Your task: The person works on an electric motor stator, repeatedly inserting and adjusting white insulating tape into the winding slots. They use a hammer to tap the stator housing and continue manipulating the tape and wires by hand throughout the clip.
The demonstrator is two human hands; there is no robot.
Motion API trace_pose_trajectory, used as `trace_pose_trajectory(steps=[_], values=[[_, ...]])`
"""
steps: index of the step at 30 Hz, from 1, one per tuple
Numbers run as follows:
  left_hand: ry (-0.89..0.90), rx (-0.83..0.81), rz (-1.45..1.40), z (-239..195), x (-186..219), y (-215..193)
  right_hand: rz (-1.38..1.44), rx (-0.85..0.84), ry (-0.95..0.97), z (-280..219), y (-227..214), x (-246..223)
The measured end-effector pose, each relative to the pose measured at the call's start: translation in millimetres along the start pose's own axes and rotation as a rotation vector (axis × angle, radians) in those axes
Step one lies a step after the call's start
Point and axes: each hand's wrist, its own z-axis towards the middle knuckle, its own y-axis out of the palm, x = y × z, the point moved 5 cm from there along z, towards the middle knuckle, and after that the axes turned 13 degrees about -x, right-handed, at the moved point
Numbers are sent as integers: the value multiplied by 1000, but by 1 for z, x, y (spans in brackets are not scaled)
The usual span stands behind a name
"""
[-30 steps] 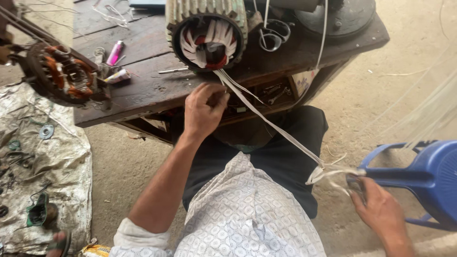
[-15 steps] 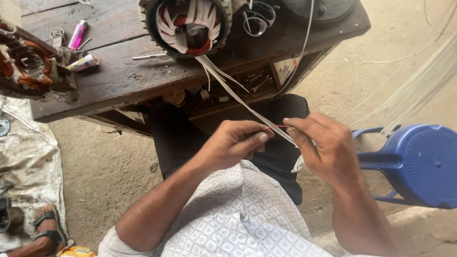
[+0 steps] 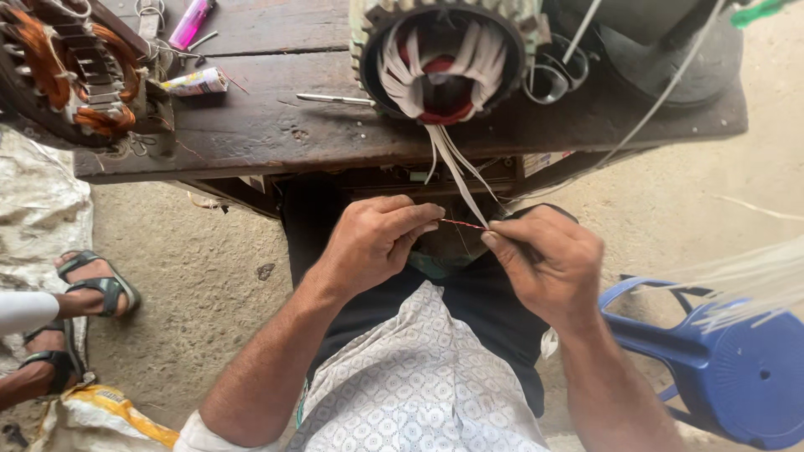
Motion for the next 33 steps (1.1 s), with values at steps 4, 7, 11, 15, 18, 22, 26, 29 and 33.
trace_pose_trajectory(steps=[4,7,11,15,18,22,26,29,33], values=[[-4,69,-84,12,-12,-12,-140,282,-83,11,-17,0],[-128,60,-184,19,-22,-9,-352,363,-304,27,-11,-8],[-85,155,-147,21,-25,-2,-538,232,-432,68,19,-4],[-63,158,-128,6,-35,4,-646,266,-451,104,30,11],[-137,100,-155,-4,-45,12,-739,287,-451,113,32,11],[-184,9,-106,-15,-49,22,-755,271,-330,115,35,2],[-206,-114,-122,-21,-52,33,-575,338,-255,93,25,-14],[-252,-153,-164,-29,-53,37,-420,360,-187,72,23,-14],[-296,-99,-272,-34,-54,34,-370,410,-207,64,24,-6]])
